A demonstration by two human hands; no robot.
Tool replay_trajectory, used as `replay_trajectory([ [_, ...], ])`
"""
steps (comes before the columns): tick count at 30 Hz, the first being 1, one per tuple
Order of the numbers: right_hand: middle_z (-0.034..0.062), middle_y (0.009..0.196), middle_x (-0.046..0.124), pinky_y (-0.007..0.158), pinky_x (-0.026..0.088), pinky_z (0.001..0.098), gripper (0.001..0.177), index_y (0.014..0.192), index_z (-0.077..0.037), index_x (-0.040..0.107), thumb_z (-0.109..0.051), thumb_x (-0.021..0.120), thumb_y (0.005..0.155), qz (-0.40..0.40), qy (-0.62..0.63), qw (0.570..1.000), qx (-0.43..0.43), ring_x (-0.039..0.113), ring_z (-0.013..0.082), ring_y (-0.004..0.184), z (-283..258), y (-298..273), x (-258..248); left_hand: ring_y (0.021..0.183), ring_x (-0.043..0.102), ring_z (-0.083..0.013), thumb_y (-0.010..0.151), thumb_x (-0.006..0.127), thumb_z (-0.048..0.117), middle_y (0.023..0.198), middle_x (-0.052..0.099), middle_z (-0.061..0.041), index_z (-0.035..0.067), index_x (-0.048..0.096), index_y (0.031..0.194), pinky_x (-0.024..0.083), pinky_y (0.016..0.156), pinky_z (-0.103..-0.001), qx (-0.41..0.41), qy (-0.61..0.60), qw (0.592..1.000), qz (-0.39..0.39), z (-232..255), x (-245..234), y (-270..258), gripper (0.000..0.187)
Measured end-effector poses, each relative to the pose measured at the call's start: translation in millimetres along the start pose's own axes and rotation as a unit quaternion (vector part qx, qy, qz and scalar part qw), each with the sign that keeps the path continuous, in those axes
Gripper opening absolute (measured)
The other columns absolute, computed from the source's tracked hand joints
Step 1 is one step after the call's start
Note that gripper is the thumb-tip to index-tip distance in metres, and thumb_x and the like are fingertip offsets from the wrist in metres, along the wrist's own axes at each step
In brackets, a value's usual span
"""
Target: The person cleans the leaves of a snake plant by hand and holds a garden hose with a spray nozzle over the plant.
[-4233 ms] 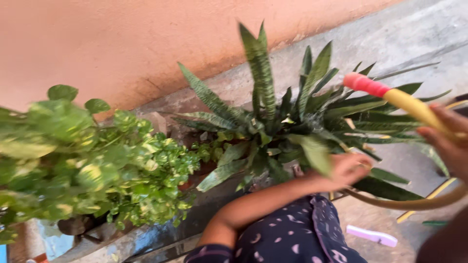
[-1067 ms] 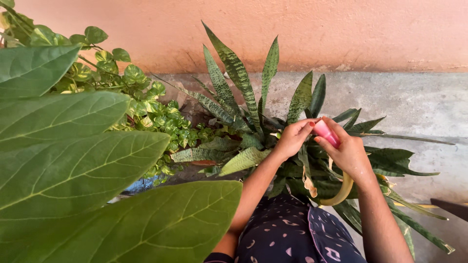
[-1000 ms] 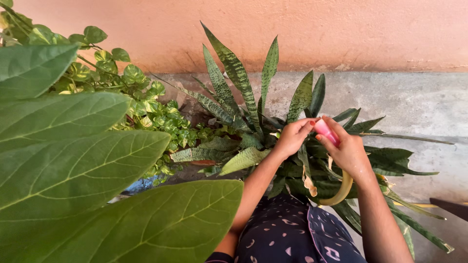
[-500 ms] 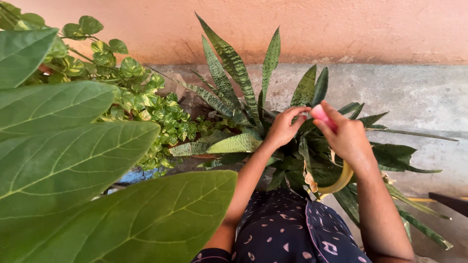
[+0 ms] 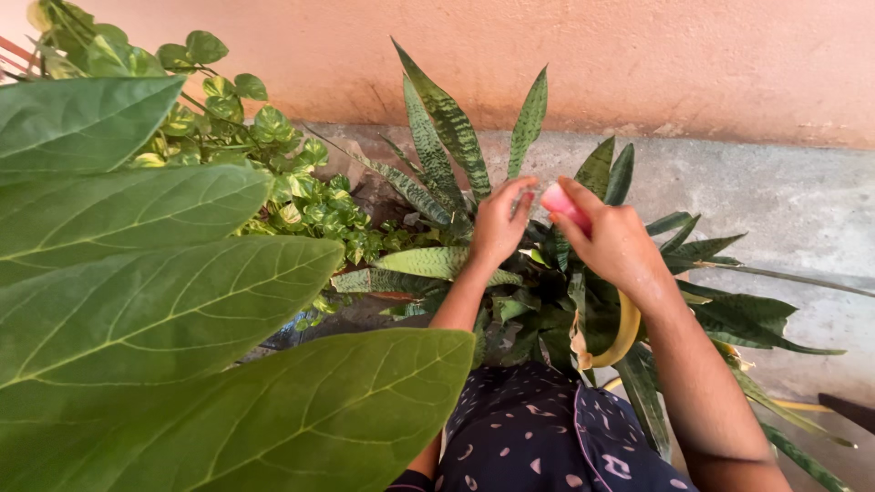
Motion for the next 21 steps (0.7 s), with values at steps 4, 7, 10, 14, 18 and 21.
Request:
replay_trajectory([
  [4, 0.0295, 0.087, 0.070, 0.074, 0.057, 0.0503, 0.057, 0.146, -0.013, 0.057, -0.032, 0.070, 0.094, -0.011, 0.026, 0.999, -0.039, 0.070, 0.0453, 0.082, -34.2, 14.7, 1.3, 0.143, 0.044, -0.0304, 0.091, 0.064, 0.019, 0.151, 0.050, -0.008, 0.013, 0.072, 0.126, 0.029, 0.117, -0.062, 0.127, 0.368, 0.919, 0.063, 39.0, -32.2, -6.1, 0.036],
  [7, 0.0286, 0.089, 0.071, 0.075, 0.056, 0.0509, 0.058, 0.146, -0.012, 0.057, -0.031, 0.071, 0.093, -0.016, 0.043, 0.996, -0.072, 0.070, 0.0451, 0.082, -58.9, 27.0, 4.5, 0.159, 0.017, -0.0281, 0.099, 0.059, 0.020, 0.171, 0.023, -0.006, 0.018, 0.071, 0.120, 0.011, 0.120, -0.070, 0.025, 0.510, 0.857, -0.066, -1.1, -21.0, -0.9, 0.024],
  [10, 0.0284, 0.087, 0.071, 0.076, 0.056, 0.0512, 0.059, 0.148, -0.014, 0.056, -0.031, 0.071, 0.093, -0.030, 0.036, 0.996, -0.076, 0.070, 0.0451, 0.081, -72.3, 38.1, 13.4, 0.162, 0.018, -0.0246, 0.105, 0.058, 0.029, 0.174, 0.019, -0.005, 0.016, 0.068, 0.125, 0.015, 0.124, -0.069, 0.048, 0.523, 0.851, 0.004, -20.7, -29.8, -6.8, 0.026],
  [14, 0.0280, 0.088, 0.070, 0.075, 0.056, 0.0512, 0.059, 0.147, -0.014, 0.057, -0.031, 0.072, 0.092, -0.028, 0.035, 0.995, -0.086, 0.070, 0.0452, 0.081, -69.8, 41.6, 25.5, 0.157, 0.018, -0.0283, 0.095, 0.063, 0.029, 0.171, 0.019, -0.006, 0.016, 0.067, 0.133, 0.017, 0.120, -0.068, 0.088, 0.538, 0.830, 0.115, -34.8, -48.3, -13.2, 0.041],
  [18, 0.0272, 0.087, 0.071, 0.078, 0.057, 0.0516, 0.058, 0.146, -0.017, 0.059, -0.036, 0.071, 0.092, -0.042, -0.004, 0.997, -0.064, 0.071, 0.0451, 0.081, -44.4, 44.1, 42.7, 0.159, 0.018, -0.0287, 0.092, 0.069, 0.025, 0.173, 0.018, -0.005, 0.021, 0.069, 0.123, 0.021, 0.120, -0.064, 0.065, 0.587, 0.800, 0.101, -47.2, -52.1, -21.2, 0.031],
  [21, 0.0282, 0.085, 0.071, 0.079, 0.057, 0.0528, 0.057, 0.146, -0.019, 0.058, -0.041, 0.069, 0.095, -0.038, -0.056, 0.998, -0.014, 0.071, 0.0457, 0.080, -19.6, 48.7, 43.0, 0.158, 0.019, -0.0297, 0.089, 0.071, 0.022, 0.173, 0.019, -0.007, 0.024, 0.069, 0.120, 0.023, 0.118, -0.063, 0.037, 0.603, 0.790, 0.099, -52.5, -57.7, -26.6, 0.031],
])
Point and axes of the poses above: each hand's wrist, its own y-axis towards the middle knuckle, its own x-axis out of the palm, z = x × y, the point moved 9 cm from there along y, towards the middle knuckle
